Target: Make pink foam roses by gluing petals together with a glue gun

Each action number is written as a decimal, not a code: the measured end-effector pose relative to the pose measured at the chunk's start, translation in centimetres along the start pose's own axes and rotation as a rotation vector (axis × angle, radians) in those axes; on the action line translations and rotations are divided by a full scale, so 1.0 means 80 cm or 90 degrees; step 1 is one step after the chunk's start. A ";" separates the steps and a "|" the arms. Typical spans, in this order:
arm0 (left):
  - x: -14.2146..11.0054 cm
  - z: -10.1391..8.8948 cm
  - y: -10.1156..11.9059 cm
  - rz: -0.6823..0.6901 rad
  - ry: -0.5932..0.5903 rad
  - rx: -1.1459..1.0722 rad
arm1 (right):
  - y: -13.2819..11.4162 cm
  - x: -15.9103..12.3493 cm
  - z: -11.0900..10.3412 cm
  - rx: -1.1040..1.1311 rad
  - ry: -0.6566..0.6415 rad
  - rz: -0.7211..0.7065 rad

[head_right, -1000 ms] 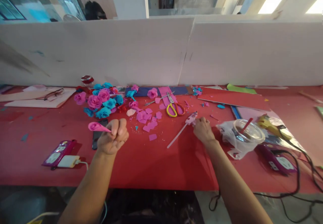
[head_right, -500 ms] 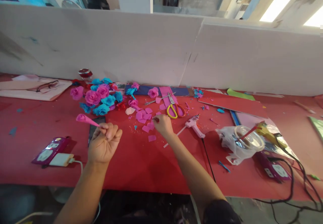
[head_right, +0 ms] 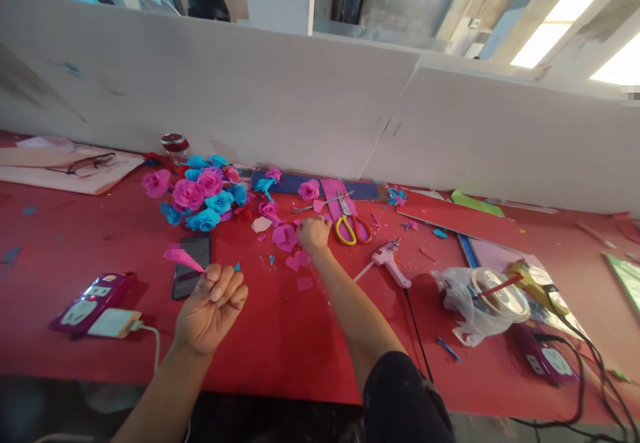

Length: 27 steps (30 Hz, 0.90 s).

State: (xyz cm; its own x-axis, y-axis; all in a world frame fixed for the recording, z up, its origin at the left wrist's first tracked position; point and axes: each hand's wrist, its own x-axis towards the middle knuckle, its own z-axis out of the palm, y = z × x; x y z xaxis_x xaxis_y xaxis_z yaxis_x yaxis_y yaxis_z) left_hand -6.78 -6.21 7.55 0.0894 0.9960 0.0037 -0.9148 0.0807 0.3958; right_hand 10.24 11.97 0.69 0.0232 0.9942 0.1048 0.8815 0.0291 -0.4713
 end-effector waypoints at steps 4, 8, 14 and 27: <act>0.005 -0.010 0.004 -0.032 0.031 0.030 | 0.013 0.008 -0.006 0.116 -0.005 0.033; 0.015 -0.017 -0.006 -0.083 0.071 0.038 | 0.027 0.014 -0.002 0.257 -0.008 0.076; 0.020 -0.014 -0.017 -0.125 0.090 0.047 | 0.033 0.013 0.005 0.467 -0.026 0.165; 0.030 -0.008 -0.029 -0.296 0.222 -0.069 | 0.028 0.002 -0.007 0.718 -0.055 0.257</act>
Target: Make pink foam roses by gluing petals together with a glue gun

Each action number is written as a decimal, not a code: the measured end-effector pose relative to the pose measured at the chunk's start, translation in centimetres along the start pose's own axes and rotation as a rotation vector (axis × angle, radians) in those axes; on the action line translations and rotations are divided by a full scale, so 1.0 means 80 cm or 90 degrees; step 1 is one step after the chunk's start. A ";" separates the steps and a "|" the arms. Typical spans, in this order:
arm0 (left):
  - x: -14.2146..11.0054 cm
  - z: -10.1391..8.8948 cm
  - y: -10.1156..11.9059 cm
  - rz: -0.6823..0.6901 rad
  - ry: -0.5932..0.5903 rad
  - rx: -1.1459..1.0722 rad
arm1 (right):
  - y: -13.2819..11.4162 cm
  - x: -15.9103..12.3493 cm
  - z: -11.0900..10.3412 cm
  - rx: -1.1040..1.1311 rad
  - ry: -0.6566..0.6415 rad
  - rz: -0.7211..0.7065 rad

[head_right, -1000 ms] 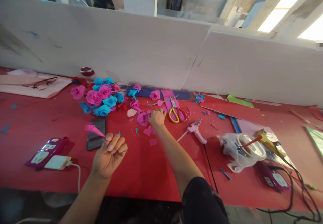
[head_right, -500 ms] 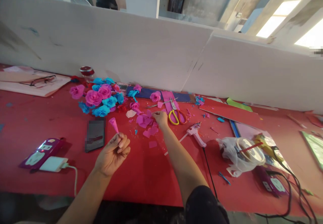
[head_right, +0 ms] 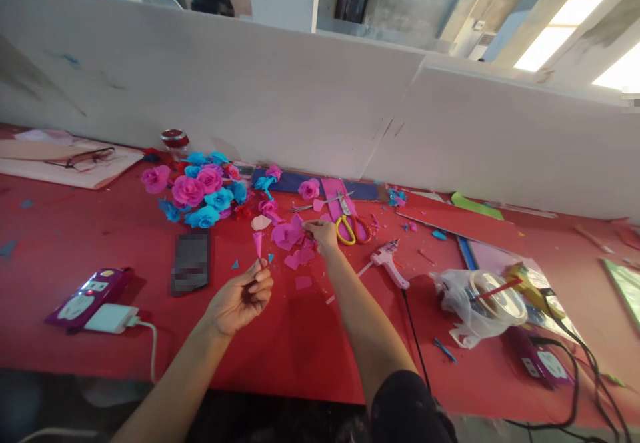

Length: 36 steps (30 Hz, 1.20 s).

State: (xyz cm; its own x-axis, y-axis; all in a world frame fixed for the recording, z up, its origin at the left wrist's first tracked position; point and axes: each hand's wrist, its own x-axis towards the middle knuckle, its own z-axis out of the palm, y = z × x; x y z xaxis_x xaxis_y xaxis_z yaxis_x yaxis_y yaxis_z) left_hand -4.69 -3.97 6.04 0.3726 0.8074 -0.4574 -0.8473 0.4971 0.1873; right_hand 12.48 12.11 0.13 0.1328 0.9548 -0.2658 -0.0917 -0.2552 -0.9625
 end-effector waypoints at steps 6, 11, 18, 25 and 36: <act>0.020 -0.004 0.000 0.000 0.053 0.053 | -0.012 -0.012 0.002 0.053 -0.027 0.008; 0.060 0.018 0.016 0.151 0.109 0.224 | -0.020 -0.045 -0.002 0.096 -0.096 0.003; 0.085 0.034 0.008 0.242 0.149 0.300 | -0.023 -0.096 -0.008 0.101 -0.157 -0.030; 0.081 0.017 0.011 0.275 0.187 0.342 | -0.021 -0.101 -0.007 0.077 -0.141 -0.037; 0.099 -0.002 0.026 0.275 0.237 0.363 | -0.003 -0.060 0.004 0.059 -0.073 -0.012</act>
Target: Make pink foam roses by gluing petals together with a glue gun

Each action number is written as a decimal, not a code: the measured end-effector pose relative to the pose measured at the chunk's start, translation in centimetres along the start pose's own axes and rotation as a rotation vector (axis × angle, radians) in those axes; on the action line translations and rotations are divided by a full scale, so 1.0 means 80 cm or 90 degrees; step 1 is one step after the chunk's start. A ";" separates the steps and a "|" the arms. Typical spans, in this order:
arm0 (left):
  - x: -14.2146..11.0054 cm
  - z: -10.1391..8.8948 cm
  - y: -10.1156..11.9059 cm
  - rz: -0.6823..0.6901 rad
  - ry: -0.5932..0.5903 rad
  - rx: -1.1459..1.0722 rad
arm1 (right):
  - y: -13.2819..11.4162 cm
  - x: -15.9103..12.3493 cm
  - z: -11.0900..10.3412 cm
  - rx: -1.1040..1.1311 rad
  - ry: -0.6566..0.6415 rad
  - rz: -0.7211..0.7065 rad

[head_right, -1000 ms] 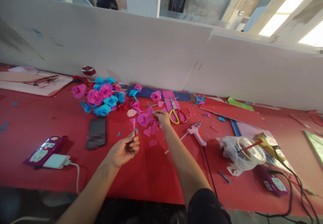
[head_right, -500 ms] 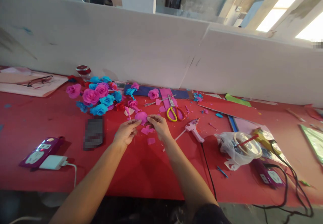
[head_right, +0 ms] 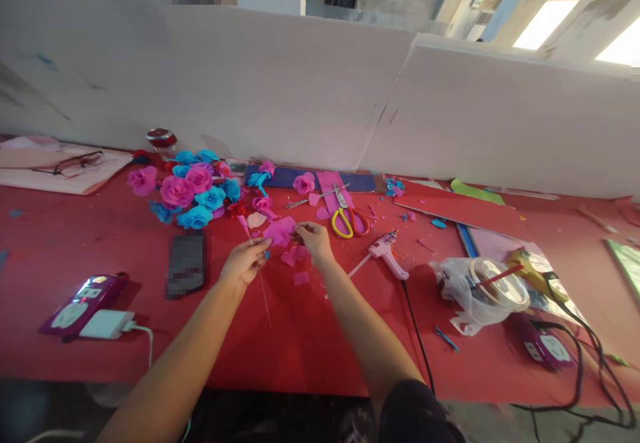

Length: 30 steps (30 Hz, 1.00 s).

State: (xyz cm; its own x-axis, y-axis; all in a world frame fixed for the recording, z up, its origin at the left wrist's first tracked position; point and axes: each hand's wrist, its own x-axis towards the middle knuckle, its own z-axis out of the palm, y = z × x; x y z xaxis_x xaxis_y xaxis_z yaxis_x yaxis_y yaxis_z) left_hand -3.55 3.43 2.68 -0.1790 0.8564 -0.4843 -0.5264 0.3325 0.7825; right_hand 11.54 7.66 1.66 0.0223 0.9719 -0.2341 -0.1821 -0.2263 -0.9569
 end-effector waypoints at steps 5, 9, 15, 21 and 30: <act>0.025 0.000 -0.002 -0.003 0.046 0.028 | 0.007 0.015 -0.007 -0.002 0.035 -0.001; 0.023 -0.001 -0.001 0.021 0.075 0.047 | 0.004 0.008 -0.008 0.007 0.017 -0.004; -0.022 0.008 0.001 0.057 -0.016 0.060 | -0.008 -0.037 -0.008 0.014 -0.036 -0.035; -0.078 0.014 -0.004 0.154 -0.094 0.143 | -0.028 -0.110 -0.023 -0.048 -0.088 -0.110; -0.136 0.018 -0.007 0.238 -0.166 0.236 | -0.043 -0.165 -0.053 -0.035 -0.023 -0.153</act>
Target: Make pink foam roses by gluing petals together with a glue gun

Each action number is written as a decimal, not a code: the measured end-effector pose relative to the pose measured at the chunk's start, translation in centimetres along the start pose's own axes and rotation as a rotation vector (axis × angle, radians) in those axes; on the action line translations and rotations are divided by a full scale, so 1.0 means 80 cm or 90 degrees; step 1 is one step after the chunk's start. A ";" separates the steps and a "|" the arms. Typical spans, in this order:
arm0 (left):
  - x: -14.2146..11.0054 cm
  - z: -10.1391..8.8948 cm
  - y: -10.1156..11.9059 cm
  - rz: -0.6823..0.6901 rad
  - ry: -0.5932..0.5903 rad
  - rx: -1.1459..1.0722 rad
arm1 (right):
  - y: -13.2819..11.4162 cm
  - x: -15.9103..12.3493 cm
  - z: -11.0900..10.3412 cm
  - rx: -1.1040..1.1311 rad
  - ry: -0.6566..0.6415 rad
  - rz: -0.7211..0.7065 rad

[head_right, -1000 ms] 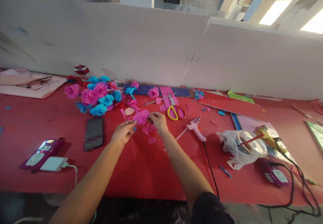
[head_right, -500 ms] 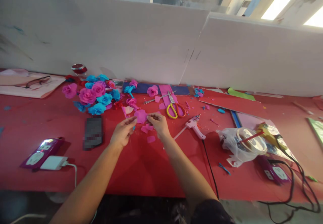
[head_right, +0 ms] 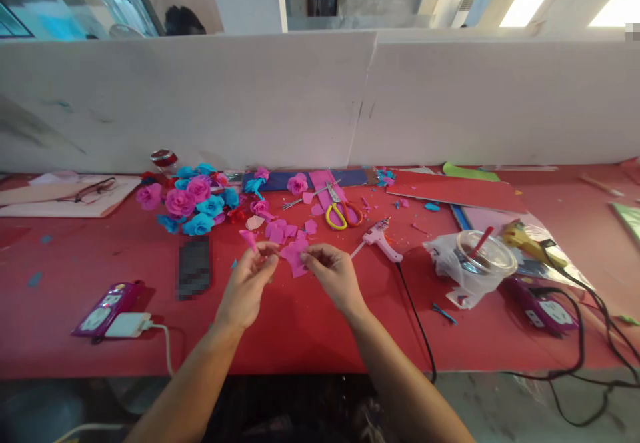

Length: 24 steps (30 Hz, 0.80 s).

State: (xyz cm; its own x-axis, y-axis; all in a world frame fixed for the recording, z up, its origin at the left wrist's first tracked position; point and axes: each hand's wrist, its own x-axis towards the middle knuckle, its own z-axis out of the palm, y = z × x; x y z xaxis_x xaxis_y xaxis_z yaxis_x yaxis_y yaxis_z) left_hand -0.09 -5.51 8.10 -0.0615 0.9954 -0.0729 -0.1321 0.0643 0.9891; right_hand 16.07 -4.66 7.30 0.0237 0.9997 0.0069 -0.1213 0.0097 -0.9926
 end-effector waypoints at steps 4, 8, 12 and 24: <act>-0.009 0.003 0.005 -0.003 -0.012 -0.032 | 0.004 -0.002 -0.016 0.030 0.075 0.021; -0.012 0.008 0.010 -0.032 -0.069 -0.093 | 0.009 -0.005 -0.025 0.056 0.089 0.052; -0.014 0.013 0.009 -0.075 -0.104 -0.134 | 0.010 -0.008 -0.024 0.072 0.070 0.054; -0.009 0.008 -0.027 -0.209 -0.183 -0.205 | 0.030 -0.011 -0.017 0.083 0.077 0.082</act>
State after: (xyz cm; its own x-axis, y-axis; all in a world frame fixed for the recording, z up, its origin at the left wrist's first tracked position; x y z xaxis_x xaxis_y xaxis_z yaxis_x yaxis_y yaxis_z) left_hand 0.89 -6.30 6.13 0.3020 0.9084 -0.2893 -0.3983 0.3959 0.8274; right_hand 17.13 -5.58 4.77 0.1181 0.9828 -0.1418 -0.2586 -0.1075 -0.9600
